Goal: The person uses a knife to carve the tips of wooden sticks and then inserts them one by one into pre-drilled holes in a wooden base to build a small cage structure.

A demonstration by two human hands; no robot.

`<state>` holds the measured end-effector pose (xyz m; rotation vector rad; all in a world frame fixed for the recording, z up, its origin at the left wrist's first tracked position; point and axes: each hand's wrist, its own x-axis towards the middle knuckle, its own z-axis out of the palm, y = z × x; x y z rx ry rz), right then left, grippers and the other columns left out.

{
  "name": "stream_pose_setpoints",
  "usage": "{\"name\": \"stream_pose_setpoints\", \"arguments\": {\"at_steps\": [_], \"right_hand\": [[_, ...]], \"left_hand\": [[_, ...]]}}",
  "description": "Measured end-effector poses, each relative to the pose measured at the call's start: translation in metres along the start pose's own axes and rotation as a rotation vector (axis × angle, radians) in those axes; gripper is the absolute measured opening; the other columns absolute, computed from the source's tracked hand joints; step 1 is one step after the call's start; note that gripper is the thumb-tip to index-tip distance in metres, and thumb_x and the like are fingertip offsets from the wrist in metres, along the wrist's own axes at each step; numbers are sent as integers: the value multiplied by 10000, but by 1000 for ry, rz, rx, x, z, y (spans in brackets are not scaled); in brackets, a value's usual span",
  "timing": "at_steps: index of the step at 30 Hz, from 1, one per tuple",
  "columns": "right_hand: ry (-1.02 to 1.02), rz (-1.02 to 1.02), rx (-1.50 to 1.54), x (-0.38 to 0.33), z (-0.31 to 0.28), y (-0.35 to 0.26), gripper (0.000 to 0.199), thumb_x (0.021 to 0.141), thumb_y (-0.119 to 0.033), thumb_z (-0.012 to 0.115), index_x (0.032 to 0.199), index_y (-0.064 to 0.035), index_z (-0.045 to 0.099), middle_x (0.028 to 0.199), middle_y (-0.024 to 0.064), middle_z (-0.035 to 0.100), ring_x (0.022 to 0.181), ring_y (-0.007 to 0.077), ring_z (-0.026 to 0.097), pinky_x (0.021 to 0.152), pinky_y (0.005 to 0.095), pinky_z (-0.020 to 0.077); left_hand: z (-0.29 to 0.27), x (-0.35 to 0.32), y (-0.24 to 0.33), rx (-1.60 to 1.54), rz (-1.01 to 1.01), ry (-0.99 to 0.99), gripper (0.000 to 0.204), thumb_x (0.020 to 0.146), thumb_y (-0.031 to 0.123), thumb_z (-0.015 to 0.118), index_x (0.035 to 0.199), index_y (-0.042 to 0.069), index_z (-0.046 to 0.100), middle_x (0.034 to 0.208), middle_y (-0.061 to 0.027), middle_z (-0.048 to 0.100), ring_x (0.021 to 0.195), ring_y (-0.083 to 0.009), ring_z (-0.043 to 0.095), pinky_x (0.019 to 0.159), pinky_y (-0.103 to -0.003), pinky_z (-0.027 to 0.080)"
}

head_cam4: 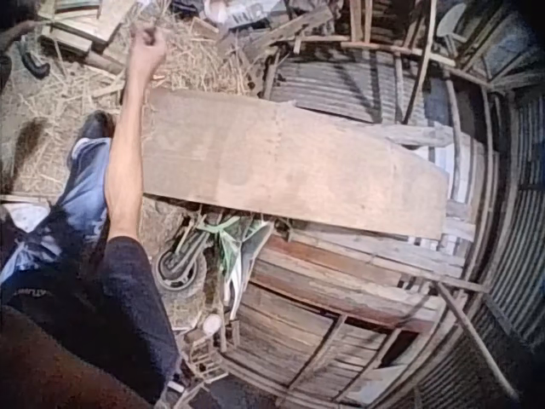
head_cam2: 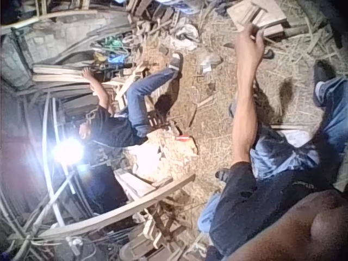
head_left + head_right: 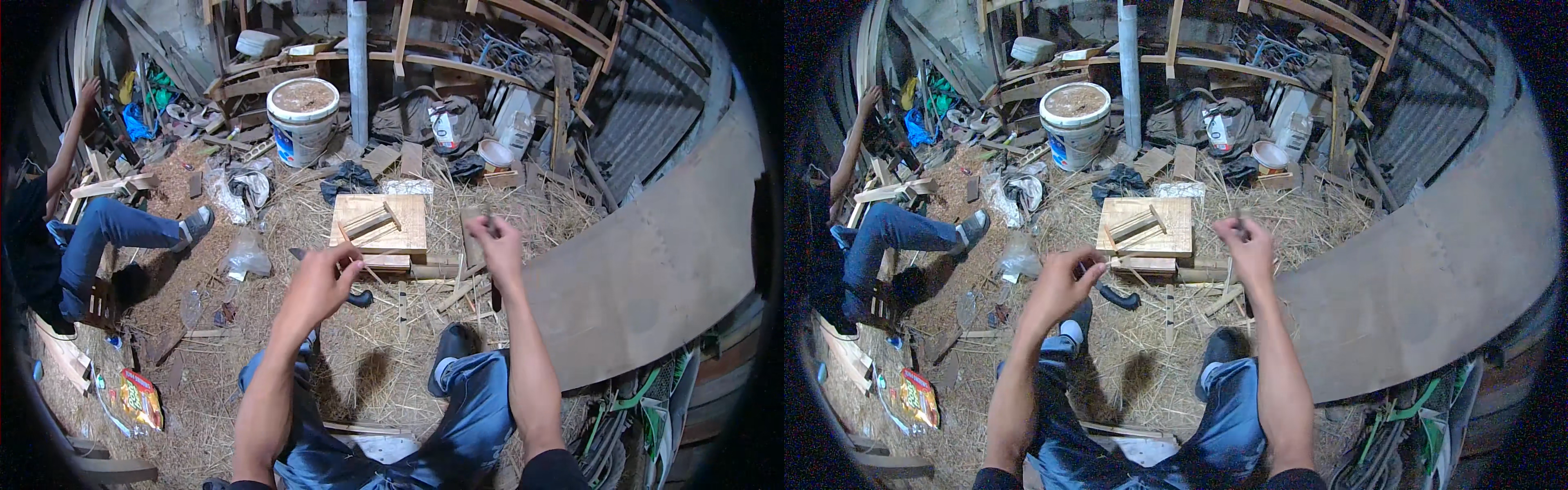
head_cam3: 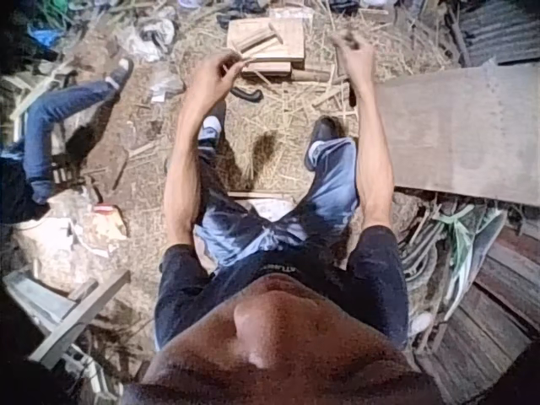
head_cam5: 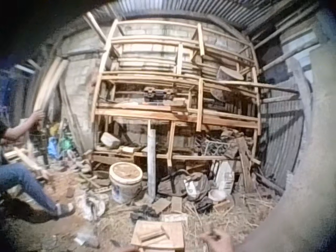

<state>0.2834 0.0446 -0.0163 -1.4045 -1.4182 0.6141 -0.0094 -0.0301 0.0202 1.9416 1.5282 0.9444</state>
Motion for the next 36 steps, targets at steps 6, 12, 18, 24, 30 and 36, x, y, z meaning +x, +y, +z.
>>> {"name": "stream_pose_setpoints", "arguments": {"at_steps": [6, 12, 18, 24, 30, 36], "right_hand": [[-450, -184, -338, -7, 40, 0, 256, 817, -246, 652, 936, -21, 684, 769, 208, 647, 735, 361, 630, 705, 421, 483], [-455, 53, -334, 10, 55, 42, 182, 801, -176, 629, 906, -30, 658, 827, 211, 658, 801, 388, 638, 735, 458, 492], [-234, 208, -518, 19, 57, 87, 195, 786, -163, 657, 940, -43, 663, 826, 207, 660, 828, 374, 642, 746, 444, 493], [-226, 361, -528, 19, 52, 81, 143, 792, -167, 661, 909, -88, 684, 841, 204, 658, 819, 374, 638, 729, 439, 490], [-258, 326, -559, 21, 45, 82, 161, 795, -177, 662, 935, -101, 683, 868, 194, 664, 845, 370, 641, 754, 445, 498], [-280, 348, -556, 20, 35, 73, 209, 802, -231, 666, 928, -63, 670, 879, 188, 667, 858, 354, 645, 760, 442, 495]], "left_hand": [[19, 43, -33, 166, 103, -4, 90, 762, 49, 602, 843, 23, 633, 801, -178, 650, 797, -358, 630, 699, -426, 493], [54, 111, -68, 429, 507, 392, 221, 737, 32, 612, 958, 36, 606, 894, -173, 600, 892, -344, 573, 778, -421, 464], [143, 167, -153, 508, 195, 29, 317, 757, 24, 546, 1071, 53, 586, 944, -193, 593, 849, -389, 603, 717, -469, 503], [219, 186, -225, 726, -5, -80, 301, 826, 206, 573, 1087, 60, 546, 1014, -150, 605, 948, -327, 604, 789, -470, 491], [237, 198, -259, 787, -73, -124, 338, 848, 249, 581, 1125, 70, 504, 1081, -141, 590, 974, -303, 600, 846, -468, 456], [228, 191, -228, 688, 74, -185, 312, 815, 234, 622, 1048, 52, 523, 1036, -137, 581, 963, -322, 588, 775, -453, 491]]}}
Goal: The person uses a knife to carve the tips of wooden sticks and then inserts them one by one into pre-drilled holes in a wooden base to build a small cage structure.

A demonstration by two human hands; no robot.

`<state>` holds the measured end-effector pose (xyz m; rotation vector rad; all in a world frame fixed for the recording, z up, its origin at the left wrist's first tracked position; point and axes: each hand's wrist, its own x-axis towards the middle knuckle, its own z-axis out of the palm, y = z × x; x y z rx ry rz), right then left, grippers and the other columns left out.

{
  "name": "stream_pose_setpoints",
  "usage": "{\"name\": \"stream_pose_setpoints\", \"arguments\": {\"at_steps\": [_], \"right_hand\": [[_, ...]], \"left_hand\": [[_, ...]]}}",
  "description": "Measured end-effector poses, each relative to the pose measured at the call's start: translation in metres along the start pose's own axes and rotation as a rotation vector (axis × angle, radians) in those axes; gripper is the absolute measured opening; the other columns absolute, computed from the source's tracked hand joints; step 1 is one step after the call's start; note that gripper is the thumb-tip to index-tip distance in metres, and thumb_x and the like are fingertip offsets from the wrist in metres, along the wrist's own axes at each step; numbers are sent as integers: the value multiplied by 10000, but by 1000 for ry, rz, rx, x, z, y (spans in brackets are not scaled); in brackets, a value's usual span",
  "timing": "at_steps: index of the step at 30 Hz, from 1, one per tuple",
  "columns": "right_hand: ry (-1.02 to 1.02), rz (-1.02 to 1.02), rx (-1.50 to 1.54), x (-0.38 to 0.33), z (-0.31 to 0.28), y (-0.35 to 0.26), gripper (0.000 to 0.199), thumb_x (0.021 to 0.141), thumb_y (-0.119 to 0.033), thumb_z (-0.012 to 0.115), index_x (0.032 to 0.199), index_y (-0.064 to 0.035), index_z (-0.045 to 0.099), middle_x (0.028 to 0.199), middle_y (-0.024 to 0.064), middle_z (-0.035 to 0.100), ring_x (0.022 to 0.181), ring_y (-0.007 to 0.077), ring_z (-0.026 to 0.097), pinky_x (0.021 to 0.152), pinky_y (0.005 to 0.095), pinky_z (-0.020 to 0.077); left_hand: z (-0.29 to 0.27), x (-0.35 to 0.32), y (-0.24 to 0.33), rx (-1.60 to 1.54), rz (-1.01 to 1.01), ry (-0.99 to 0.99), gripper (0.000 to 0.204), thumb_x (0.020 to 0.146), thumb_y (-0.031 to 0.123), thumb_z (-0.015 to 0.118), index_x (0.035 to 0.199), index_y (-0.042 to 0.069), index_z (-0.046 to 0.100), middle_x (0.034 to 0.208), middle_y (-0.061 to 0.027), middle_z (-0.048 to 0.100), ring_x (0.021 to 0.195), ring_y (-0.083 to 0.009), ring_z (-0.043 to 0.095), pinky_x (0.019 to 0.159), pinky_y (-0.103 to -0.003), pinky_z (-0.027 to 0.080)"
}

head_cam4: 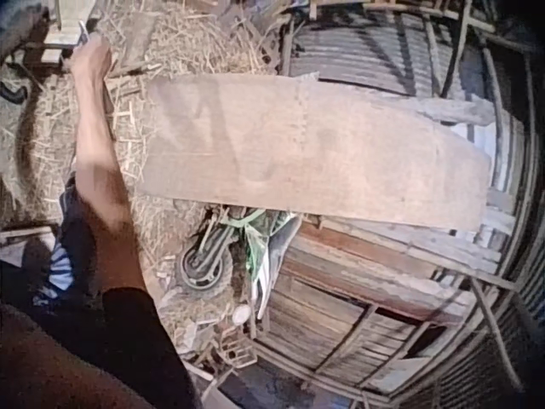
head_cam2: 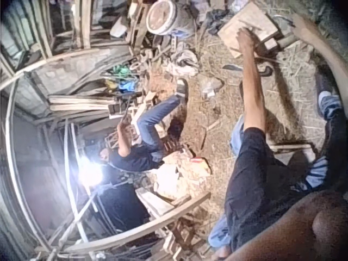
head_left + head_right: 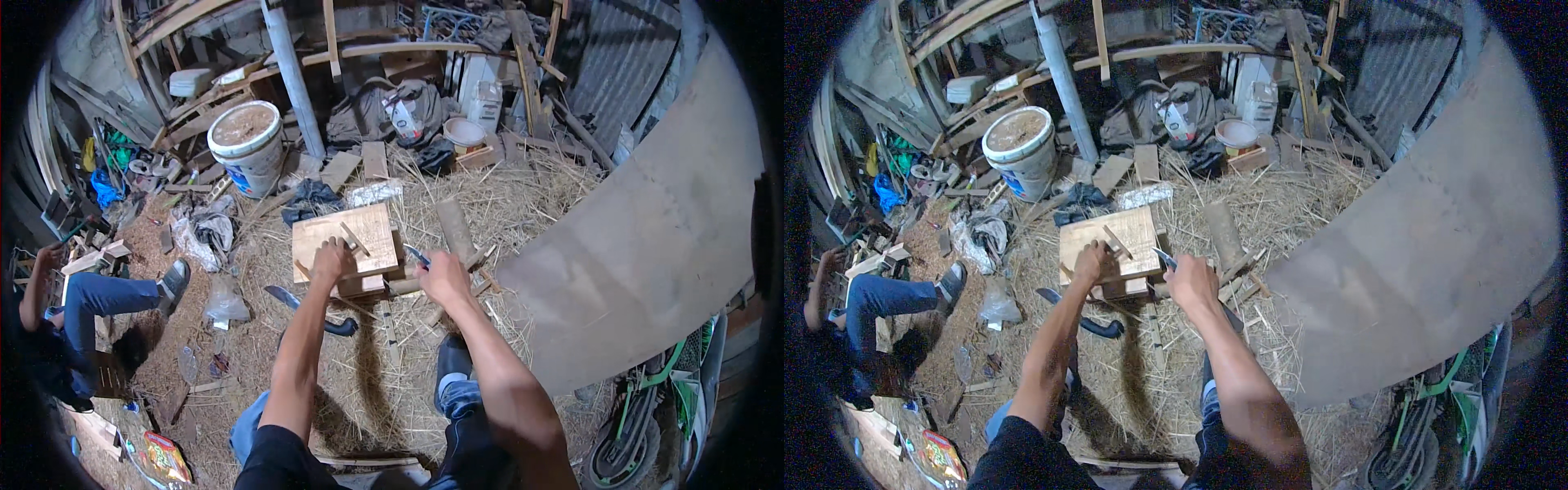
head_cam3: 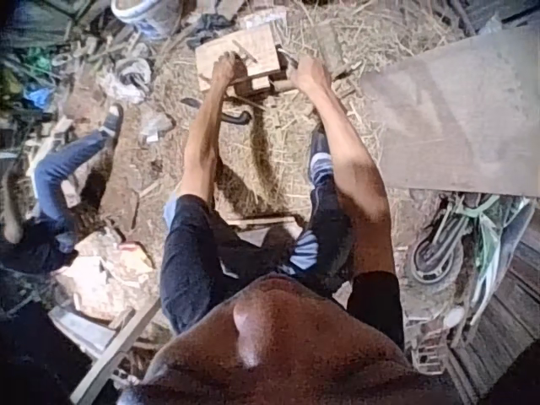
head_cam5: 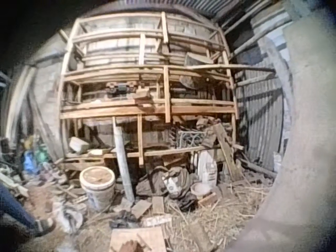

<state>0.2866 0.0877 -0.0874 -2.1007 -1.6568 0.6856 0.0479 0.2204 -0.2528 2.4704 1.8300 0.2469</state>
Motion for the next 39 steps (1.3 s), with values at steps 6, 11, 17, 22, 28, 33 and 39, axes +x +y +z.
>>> {"name": "stream_pose_setpoints", "arguments": {"at_steps": [6, 11, 17, 22, 28, 33, 39], "right_hand": [[32, -105, 161, 1, 21, -9, 138, 813, -192, 642, 891, -84, 675, 822, 175, 670, 799, 343, 654, 708, 432, 501], [92, -151, 654, -7, 3, -38, 183, 836, -215, 659, 878, -38, 678, 732, 85, 667, 682, 188, 622, 650, 331, 477], [39, -358, 1087, -77, -45, -97, 160, 899, -194, 617, 899, -35, 638, 698, -32, 603, 527, -8, 358, 465, 182, 259], [38, -516, 1128, -103, -39, -105, 172, 896, -206, 632, 921, -36, 636, 739, -28, 612, 496, -14, 360, 439, 180, 251], [53, -522, 1108, -130, -47, -110, 157, 903, -147, 616, 919, 5, 652, 786, 25, 643, 657, 53, 521, 587, 195, 388], [93, -570, 1139, -141, -45, -110, 114, 897, -80, 611, 910, 29, 642, 846, 57, 657, 751, 84, 596, 676, 217, 461], [94, -592, 1107, -142, -42, -110, 102, 891, -70, 619, 921, 27, 635, 903, 72, 665, 759, 70, 597, 668, 189, 463]], "left_hand": [[-51, -30, -25, -538, 79, 61, 319, 782, 176, 697, 1002, 14, 532, 861, -194, 591, 750, -339, 587, 659, -402, 470], [-175, -79, 22, -589, 218, 106, 331, 772, 166, 706, 1017, 0, 558, 872, -189, 607, 776, -349, 586, 698, -407, 480], [-266, -151, 53, -591, 227, 255, 362, 805, 111, 680, 1123, -15, 563, 940, -187, 622, 834, -323, 614, 732, -364, 499], [-287, -179, 71, -699, 249, 412, 394, 766, -26, 619, 1153, -10, 551, 995, -202, 622, 900, -352, 616, 773, -384, 492], [-294, -197, 63, -684, 352, 516, 435, 752, -84, 586, 1174, 10, 537, 1042, -194, 590, 944, -381, 592, 798, -414, 487], [-293, -203, 70, -702, 391, 541, 358, 789, -35, 602, 1137, 27, 548, 1007, -162, 595, 893, -372, 606, 717, -401, 505], [-289, -208, 72, -729, 379, 457, 398, 769, -34, 620, 1152, 37, 540, 1019, -146, 593, 879, -361, 608, 706, -393, 507]]}}
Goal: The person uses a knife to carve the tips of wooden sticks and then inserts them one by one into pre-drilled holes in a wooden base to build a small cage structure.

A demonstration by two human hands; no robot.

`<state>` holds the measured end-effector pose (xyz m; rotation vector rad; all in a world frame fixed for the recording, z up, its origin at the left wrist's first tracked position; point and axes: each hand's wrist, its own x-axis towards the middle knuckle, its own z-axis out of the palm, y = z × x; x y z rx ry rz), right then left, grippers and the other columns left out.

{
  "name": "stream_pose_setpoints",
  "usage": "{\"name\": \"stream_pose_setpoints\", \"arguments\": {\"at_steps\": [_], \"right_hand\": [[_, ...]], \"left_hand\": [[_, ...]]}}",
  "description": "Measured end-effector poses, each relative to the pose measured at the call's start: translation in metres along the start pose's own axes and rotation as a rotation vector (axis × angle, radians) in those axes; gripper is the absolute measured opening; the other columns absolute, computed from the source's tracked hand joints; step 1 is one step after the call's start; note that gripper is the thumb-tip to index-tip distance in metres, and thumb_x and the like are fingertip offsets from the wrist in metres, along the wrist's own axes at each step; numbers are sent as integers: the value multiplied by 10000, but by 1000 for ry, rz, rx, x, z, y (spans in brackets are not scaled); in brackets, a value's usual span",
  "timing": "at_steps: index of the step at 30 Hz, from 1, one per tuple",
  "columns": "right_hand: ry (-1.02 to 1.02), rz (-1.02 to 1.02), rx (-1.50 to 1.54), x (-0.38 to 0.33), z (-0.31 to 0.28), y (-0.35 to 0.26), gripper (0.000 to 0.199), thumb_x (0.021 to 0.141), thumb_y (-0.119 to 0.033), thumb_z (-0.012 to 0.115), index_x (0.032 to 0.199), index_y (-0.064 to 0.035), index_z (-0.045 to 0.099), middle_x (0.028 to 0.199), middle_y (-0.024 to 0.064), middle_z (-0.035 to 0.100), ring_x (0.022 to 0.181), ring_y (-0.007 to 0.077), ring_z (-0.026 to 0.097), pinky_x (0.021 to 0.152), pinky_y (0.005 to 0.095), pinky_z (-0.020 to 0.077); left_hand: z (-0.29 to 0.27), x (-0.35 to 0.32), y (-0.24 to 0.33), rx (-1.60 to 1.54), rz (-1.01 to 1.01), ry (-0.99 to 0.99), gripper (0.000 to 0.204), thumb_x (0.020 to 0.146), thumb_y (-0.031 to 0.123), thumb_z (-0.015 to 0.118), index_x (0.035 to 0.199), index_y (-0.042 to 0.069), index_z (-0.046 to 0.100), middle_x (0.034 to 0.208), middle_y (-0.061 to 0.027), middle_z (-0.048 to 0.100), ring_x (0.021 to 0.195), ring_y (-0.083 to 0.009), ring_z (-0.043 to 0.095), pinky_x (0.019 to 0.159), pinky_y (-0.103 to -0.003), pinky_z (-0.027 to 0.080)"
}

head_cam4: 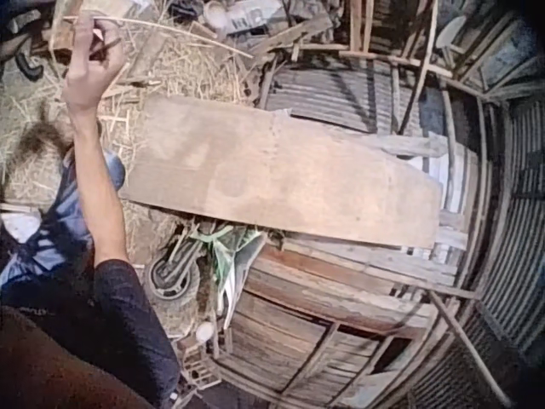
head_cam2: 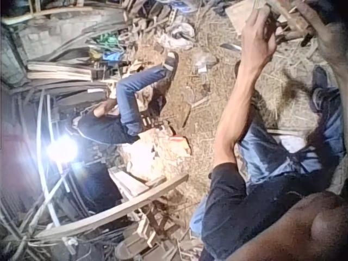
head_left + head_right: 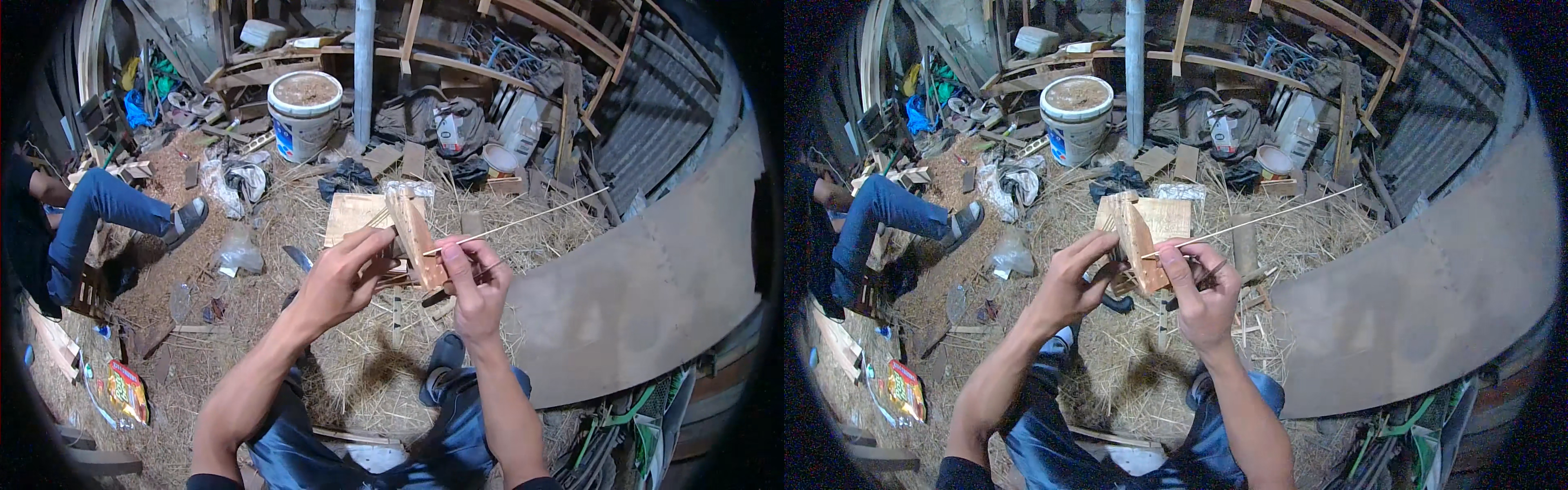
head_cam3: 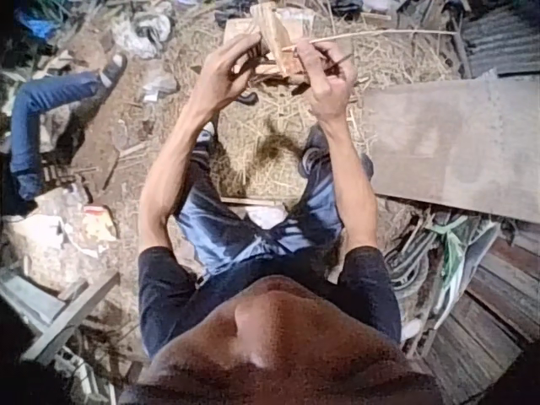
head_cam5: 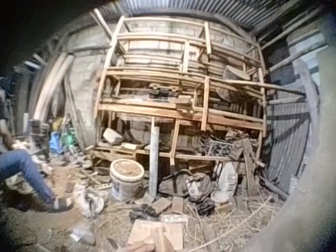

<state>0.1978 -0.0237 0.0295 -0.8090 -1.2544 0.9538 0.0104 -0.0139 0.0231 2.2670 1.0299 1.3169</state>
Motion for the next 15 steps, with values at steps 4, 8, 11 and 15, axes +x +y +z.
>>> {"name": "stream_pose_setpoints", "arguments": {"at_steps": [4, 8, 11, 15], "right_hand": [[16, -53, 29, 3, -5, -1, 99, 892, -71, 615, 910, 26, 626, 910, 79, 661, 758, 78, 594, 679, 210, 473], [11, -38, 53, 2, -10, -7, 97, 897, -70, 599, 907, 25, 619, 898, 87, 656, 763, 87, 593, 685, 219, 470], [-36, -110, -6, 1, -11, -8, 94, 893, -59, 584, 909, 27, 620, 881, 82, 648, 742, 79, 579, 668, 211, 455], [-62, -180, -60, 2, -12, -4, 88, 868, -48, 592, 873, 31, 629, 864, 74, 638, 648, 43, 496, 585, 192, 391]], "left_hand": [[-1, -2, 0, 40, 35, -13, 367, 763, -29, 625, 1116, 35, 547, 1016, -137, 594, 845, -343, 617, 688, -390, 509], [3, -1, 1, 43, 60, 0, 323, 771, -21, 627, 1080, 38, 555, 1010, -128, 598, 808, -335, 623, 661, -387, 510], [4, -1, 0, 20, 49, -10, 318, 774, -18, 631, 1078, 39, 557, 997, -122, 599, 793, -331, 623, 654, -384, 512], [2, -1, 1, 21, 54, 0, 322, 766, -10, 646, 1073, 36, 561, 970, -125, 598, 780, -322, 624, 653, -380, 512]]}}
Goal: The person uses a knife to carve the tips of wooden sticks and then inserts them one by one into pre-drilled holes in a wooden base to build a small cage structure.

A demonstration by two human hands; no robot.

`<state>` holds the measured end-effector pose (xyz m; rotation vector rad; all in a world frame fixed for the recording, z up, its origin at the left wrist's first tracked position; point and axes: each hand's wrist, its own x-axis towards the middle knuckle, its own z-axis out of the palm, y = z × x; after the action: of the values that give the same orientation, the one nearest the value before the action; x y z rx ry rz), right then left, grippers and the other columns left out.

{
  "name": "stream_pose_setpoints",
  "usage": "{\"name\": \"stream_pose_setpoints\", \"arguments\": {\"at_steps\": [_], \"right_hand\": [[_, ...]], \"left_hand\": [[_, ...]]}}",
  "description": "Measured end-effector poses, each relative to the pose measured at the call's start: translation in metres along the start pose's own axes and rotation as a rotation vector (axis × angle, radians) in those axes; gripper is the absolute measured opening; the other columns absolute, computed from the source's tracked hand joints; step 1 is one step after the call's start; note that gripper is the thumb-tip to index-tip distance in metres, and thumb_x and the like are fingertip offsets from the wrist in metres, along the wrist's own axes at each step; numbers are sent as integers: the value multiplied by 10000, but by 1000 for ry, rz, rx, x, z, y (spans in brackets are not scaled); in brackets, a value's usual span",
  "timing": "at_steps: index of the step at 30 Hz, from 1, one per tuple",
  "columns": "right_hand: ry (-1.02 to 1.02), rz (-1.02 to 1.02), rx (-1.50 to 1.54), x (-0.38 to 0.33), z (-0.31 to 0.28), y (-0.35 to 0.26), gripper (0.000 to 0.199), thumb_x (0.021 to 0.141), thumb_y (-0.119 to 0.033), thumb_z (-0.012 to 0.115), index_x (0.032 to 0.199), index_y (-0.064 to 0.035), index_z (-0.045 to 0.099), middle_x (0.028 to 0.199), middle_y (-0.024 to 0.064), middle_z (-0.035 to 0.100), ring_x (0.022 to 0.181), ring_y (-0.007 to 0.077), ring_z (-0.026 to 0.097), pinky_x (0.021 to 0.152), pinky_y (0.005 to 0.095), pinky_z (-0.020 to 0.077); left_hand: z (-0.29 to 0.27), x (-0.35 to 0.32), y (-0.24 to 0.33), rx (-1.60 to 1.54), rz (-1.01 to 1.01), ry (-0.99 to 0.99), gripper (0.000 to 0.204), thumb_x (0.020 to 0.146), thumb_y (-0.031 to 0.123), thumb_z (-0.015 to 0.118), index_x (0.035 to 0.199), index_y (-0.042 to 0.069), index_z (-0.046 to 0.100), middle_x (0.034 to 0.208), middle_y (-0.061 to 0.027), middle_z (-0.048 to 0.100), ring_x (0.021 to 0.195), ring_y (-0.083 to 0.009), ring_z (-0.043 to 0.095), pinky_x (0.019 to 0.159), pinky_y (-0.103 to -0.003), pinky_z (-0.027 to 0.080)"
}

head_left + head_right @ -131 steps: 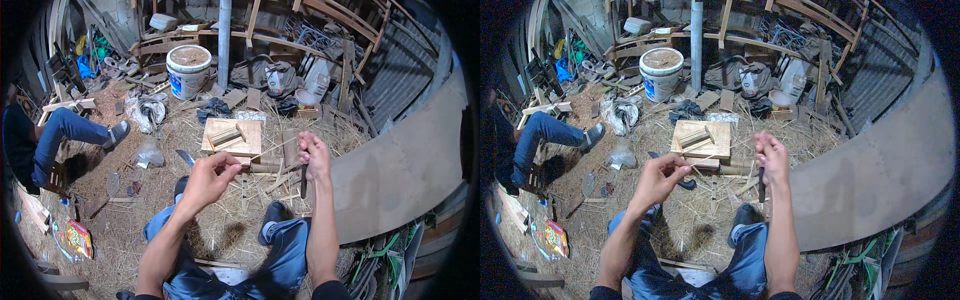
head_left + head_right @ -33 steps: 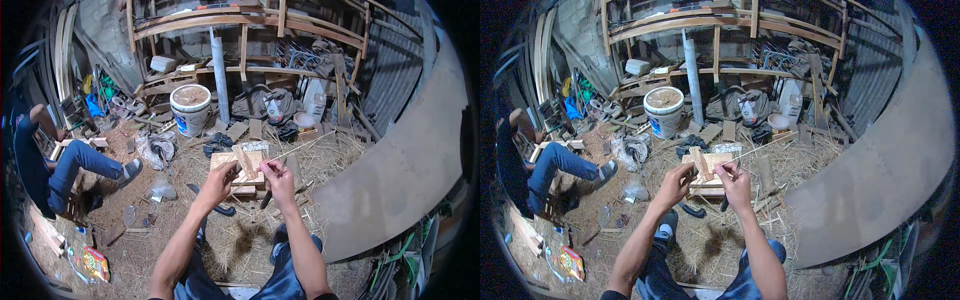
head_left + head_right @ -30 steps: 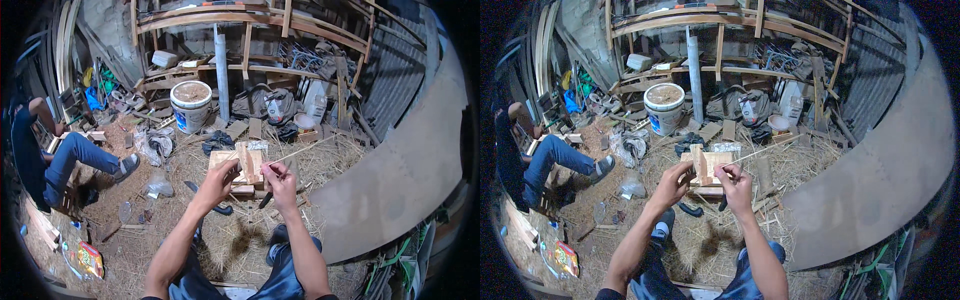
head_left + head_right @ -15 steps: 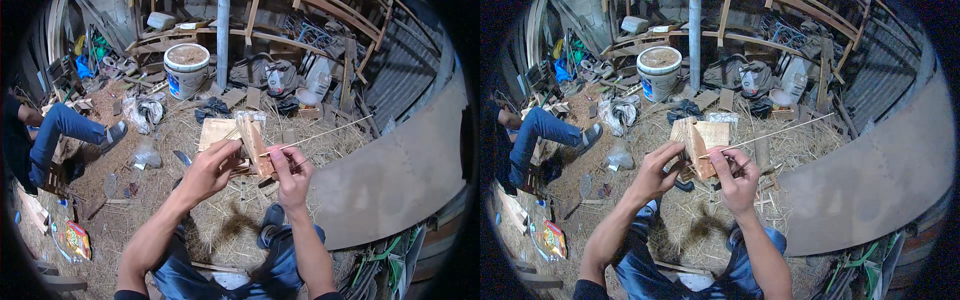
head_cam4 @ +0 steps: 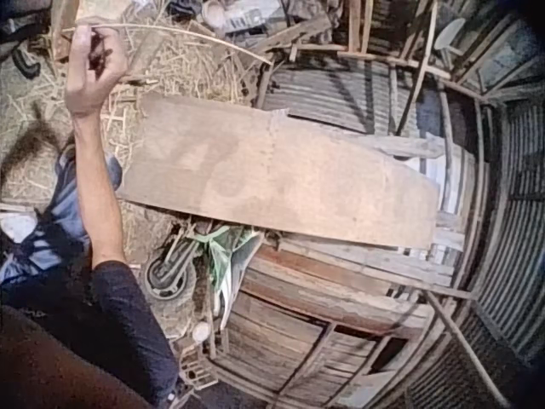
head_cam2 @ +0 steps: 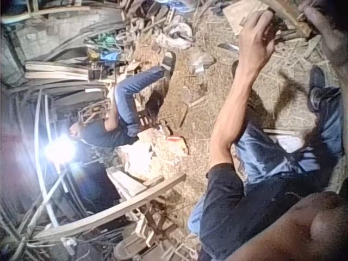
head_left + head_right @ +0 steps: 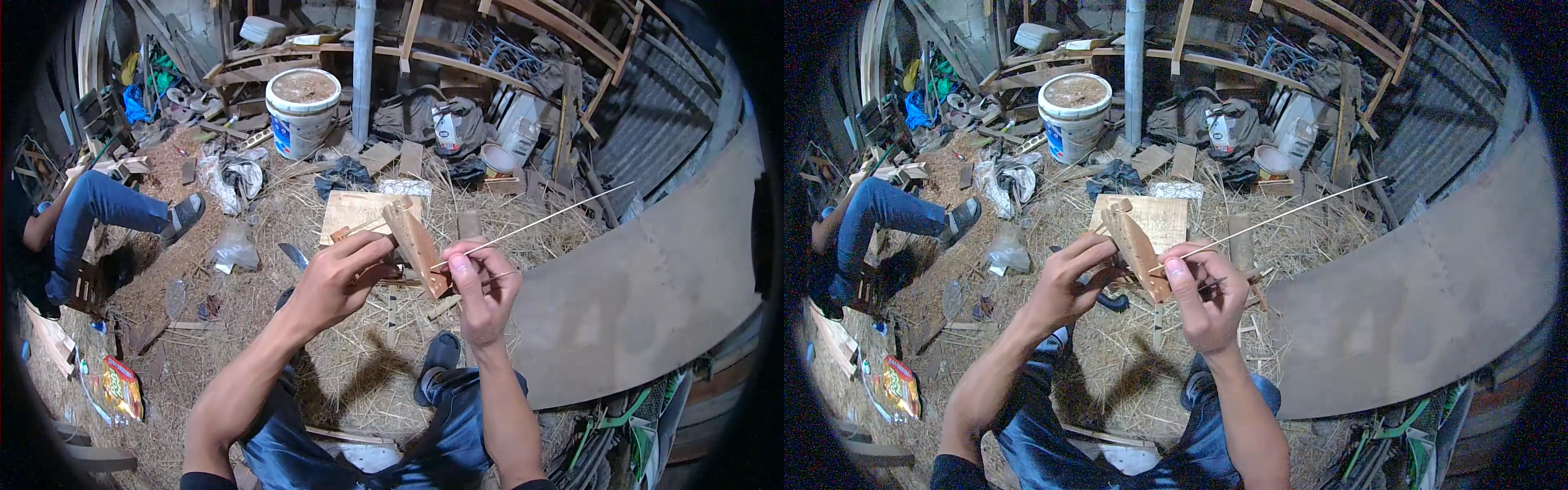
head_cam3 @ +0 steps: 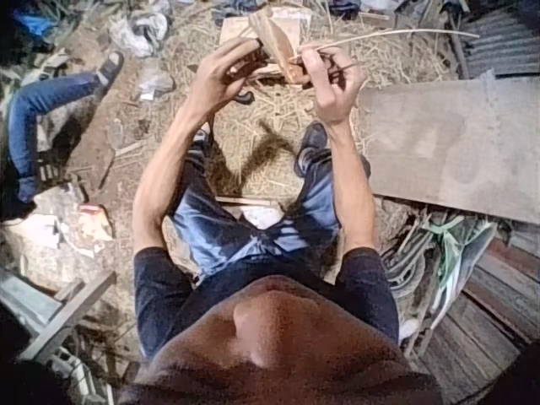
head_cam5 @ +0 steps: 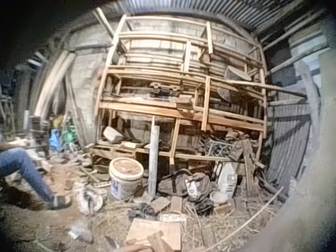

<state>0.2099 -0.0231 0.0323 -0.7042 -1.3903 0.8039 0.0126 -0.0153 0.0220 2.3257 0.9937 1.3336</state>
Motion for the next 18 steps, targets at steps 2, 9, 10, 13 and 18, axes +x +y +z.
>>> {"name": "stream_pose_setpoints", "arguments": {"at_steps": [2, 9, 10, 13, 18], "right_hand": [[-6, 5, -62, -1, -1, -1, 86, 857, -49, 601, 852, 31, 634, 858, 72, 634, 609, 28, 444, 547, 186, 349], [-14, -20, -80, 0, -2, 0, 80, 847, -48, 614, 840, 26, 644, 857, 68, 635, 596, 19, 415, 526, 181, 321], [-15, -25, -76, 0, -2, 1, 79, 846, -47, 615, 838, 25, 646, 856, 66, 635, 597, 20, 419, 525, 181, 323], [-20, -39, -91, 0, -3, 2, 75, 845, -42, 616, 832, 23, 650, 849, 64, 633, 601, 24, 435, 523, 181, 331], [-26, -41, -99, 1, -1, 2, 73, 844, -41, 616, 828, 20, 652, 835, 61, 628, 605, 32, 454, 522, 180, 338]], "left_hand": [[0, 0, -2, -8, 6, 13, 323, 761, -8, 653, 1069, 36, 565, 957, -127, 597, 780, -320, 623, 652, -378, 511], [-1, -1, -3, 35, 39, 29, 339, 740, -12, 666, 1063, 37, 572, 975, -130, 601, 813, -323, 620, 677, -381, 512], [-1, -1, -2, 35, 41, 32, 343, 738, -12, 668, 1064, 37, 572, 979, -132, 602, 815, -324, 620, 680, -381, 513], [-2, -2, -2, 44, 48, 41, 360, 728, -11, 676, 1069, 38, 573, 986, -137, 603, 821, -329, 621, 689, -380, 516], [-2, -3, -4, 52, 58, 43, 383, 715, -19, 676, 1080, 41, 572, 993, -143, 604, 833, -333, 621, 698, -381, 518]]}}
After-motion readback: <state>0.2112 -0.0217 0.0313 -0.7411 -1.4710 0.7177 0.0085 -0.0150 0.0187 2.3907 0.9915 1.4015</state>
